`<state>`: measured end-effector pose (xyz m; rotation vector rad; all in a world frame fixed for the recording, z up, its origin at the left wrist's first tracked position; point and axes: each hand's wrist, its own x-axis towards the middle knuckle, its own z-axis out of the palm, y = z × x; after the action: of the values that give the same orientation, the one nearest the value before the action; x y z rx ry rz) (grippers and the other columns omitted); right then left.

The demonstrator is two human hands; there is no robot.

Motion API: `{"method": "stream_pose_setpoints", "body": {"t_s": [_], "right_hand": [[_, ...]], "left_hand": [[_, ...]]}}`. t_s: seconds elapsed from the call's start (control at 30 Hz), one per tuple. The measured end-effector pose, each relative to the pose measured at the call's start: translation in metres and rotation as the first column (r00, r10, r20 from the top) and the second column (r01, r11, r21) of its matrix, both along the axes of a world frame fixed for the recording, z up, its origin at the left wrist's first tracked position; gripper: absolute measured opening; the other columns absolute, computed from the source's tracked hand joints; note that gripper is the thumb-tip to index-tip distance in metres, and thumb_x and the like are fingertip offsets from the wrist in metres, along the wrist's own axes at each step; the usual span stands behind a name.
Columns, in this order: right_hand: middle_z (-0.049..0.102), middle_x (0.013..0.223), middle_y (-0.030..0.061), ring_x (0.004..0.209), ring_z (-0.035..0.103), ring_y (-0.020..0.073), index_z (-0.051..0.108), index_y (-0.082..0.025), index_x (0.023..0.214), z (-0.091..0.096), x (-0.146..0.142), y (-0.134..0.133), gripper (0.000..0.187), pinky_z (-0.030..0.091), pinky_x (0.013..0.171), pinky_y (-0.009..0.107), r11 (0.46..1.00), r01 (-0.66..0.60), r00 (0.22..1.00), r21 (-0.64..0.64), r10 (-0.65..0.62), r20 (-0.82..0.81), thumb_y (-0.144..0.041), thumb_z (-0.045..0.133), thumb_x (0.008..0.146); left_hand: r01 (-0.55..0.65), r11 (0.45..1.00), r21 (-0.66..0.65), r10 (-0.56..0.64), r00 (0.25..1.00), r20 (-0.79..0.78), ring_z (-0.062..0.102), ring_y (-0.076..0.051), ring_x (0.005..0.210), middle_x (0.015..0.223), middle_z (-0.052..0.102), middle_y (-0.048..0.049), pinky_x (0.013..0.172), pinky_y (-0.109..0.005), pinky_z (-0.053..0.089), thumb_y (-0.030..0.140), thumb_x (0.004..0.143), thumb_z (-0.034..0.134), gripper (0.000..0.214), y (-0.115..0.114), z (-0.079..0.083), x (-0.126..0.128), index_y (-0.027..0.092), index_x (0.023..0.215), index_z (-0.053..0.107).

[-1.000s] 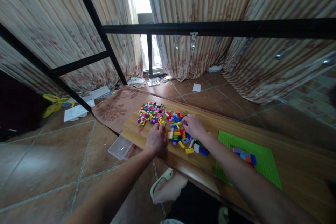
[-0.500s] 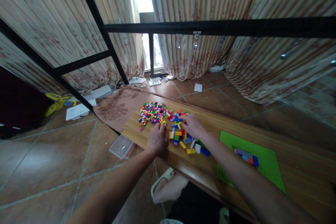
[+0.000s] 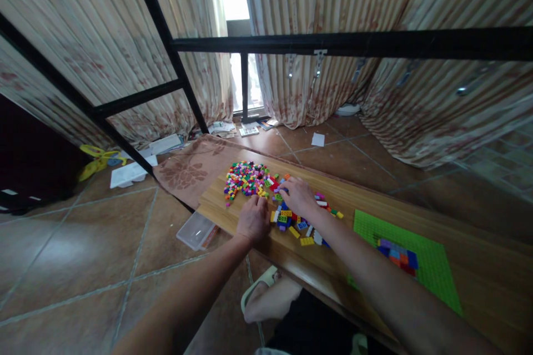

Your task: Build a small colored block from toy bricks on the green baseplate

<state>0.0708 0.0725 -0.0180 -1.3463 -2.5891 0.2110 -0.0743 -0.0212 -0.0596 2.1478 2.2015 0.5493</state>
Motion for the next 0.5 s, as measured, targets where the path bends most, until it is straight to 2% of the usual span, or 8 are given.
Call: {"method": "stream_pose_setpoints", "body": {"t_s": [0.13,0.3,0.43,0.5], "right_hand": [[0.064,0.101,0.0147,0.101,0.053,0.0265,0.071,-0.015,0.093,0.000,-0.026,0.000,0.032,0.039,0.086,0.037,0.995,0.100,0.993,-0.005,-0.100,0.056,-0.039,0.051,0.088],[0.064,0.101,0.0170,0.103,0.053,0.0285,0.071,-0.012,0.093,0.004,-0.038,-0.003,0.026,0.040,0.087,0.039,0.987,0.161,0.985,-0.027,-0.160,0.058,-0.029,0.052,0.086],[0.066,0.102,0.0135,0.103,0.054,0.0256,0.070,-0.015,0.092,0.015,-0.033,-0.013,0.024,0.041,0.088,0.036,0.983,0.181,0.983,-0.041,-0.181,0.006,-0.029,0.051,0.088],[0.067,0.103,0.0096,0.101,0.056,0.0219,0.068,-0.017,0.095,0.021,-0.025,-0.024,0.022,0.041,0.089,0.032,0.980,0.192,0.977,-0.053,-0.195,-0.080,-0.027,0.050,0.089]], "left_hand": [[0.000,1.000,0.012,0.000,1.000,0.000,0.054,-0.018,0.084,0.096,0.055,-0.0079,0.078,-0.030,0.044,0.018,0.083,0.048,0.010,0.001,-0.001,-0.001,0.019,0.091,0.053],[0.005,1.000,0.026,-0.006,1.000,0.005,0.054,-0.018,0.082,0.093,0.055,-0.0076,0.076,-0.030,0.044,0.019,0.083,0.049,0.008,0.001,-0.002,-0.001,0.019,0.090,0.053],[0.019,0.998,0.068,-0.020,1.000,0.012,0.055,-0.019,0.081,0.092,0.055,-0.0076,0.074,-0.031,0.044,0.018,0.085,0.046,0.010,0.002,-0.004,-0.003,0.019,0.091,0.054],[0.029,0.995,0.093,-0.030,0.999,0.011,0.055,-0.019,0.082,0.091,0.056,-0.0078,0.075,-0.031,0.044,0.017,0.085,0.046,0.011,0.003,-0.005,-0.004,0.019,0.091,0.054]]}}
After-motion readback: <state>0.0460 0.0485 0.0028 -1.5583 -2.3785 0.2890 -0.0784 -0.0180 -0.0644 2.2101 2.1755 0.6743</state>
